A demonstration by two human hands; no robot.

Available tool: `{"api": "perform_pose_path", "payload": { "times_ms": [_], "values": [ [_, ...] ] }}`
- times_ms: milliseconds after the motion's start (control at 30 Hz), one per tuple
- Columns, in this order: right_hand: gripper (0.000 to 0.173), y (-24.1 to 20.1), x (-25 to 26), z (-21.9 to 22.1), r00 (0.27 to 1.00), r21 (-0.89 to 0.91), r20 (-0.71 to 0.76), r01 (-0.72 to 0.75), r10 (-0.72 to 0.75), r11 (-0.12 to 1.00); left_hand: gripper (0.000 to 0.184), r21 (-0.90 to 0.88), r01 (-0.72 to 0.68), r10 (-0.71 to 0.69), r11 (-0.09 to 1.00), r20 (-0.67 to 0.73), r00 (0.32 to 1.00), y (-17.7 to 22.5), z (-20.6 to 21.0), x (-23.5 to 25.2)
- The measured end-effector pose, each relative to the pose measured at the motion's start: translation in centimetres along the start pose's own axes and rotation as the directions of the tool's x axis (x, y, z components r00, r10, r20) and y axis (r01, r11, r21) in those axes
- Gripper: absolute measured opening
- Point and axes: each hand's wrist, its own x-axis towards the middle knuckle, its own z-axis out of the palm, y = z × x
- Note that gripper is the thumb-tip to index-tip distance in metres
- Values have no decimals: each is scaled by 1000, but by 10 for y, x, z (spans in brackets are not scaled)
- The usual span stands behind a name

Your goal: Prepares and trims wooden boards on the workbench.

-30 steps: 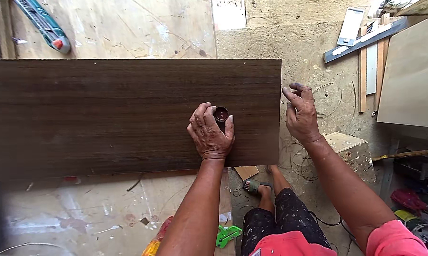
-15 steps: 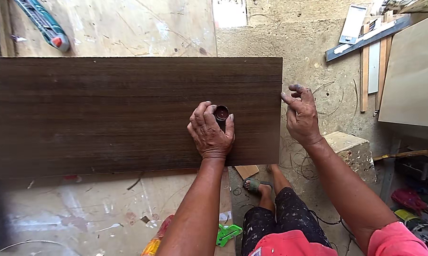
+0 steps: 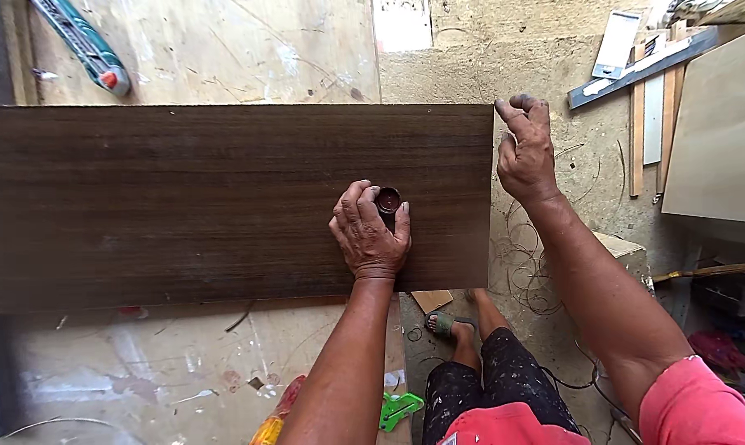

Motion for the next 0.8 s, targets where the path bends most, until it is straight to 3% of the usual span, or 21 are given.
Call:
{"api": "perform_pose_path", "payload": {
  "times_ms": [233, 800],
  "values": [
    [49, 2, -2, -5, 999, 5, 27, 31, -31, 1000, 52, 5, 0, 0, 1000, -11, 1000, 0, 0, 0],
    [44, -5, -101, -15, 995, 41, 68, 75, -78, 996, 52, -1, -8, 8, 1000, -10, 1000, 0, -1, 1]
  ]
}}
